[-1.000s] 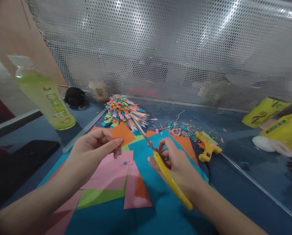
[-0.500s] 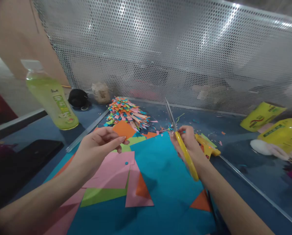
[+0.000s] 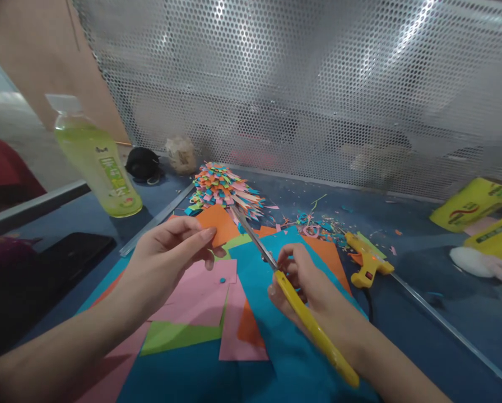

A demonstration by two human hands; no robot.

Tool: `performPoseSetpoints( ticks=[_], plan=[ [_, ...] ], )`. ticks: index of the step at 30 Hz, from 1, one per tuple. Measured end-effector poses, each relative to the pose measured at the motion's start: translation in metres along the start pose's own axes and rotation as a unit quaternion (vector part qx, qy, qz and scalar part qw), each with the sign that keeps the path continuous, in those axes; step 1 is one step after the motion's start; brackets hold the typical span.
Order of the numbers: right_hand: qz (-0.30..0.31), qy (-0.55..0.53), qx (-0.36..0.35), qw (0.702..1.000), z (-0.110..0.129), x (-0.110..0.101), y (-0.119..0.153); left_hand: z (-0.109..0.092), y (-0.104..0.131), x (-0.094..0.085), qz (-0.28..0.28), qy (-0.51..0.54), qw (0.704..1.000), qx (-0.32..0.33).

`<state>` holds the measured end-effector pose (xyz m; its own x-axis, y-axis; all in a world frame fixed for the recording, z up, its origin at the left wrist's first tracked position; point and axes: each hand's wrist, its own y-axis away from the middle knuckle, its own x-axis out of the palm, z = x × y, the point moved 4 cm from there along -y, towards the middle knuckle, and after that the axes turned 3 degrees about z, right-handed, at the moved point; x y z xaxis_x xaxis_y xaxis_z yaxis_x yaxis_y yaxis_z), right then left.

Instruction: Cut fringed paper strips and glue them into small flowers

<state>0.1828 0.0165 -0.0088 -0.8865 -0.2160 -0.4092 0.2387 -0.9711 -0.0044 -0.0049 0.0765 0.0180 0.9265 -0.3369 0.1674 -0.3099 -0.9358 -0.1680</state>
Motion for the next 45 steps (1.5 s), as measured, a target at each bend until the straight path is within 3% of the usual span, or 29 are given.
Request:
performPoseSetpoints(
  ticks=[11, 34, 45],
  plan=[
    [0.045, -0.008, 0.008, 0.999, 0.006, 0.006, 0.009, -0.003, 0.000, -0.005, -0.047, -0.061, 0.997, 0.012],
    [0.020, -0.011, 0.022, 0.999, 0.002, 0.004, 0.007, -0.003, 0.001, -0.001, -0.020, -0.030, 0.999, -0.001],
    [-0.013, -0.010, 0.040, 0.999, -0.012, 0.006, 0.002, 0.000, 0.000, -0.001, -0.015, -0.025, 1.000, 0.007]
  ],
)
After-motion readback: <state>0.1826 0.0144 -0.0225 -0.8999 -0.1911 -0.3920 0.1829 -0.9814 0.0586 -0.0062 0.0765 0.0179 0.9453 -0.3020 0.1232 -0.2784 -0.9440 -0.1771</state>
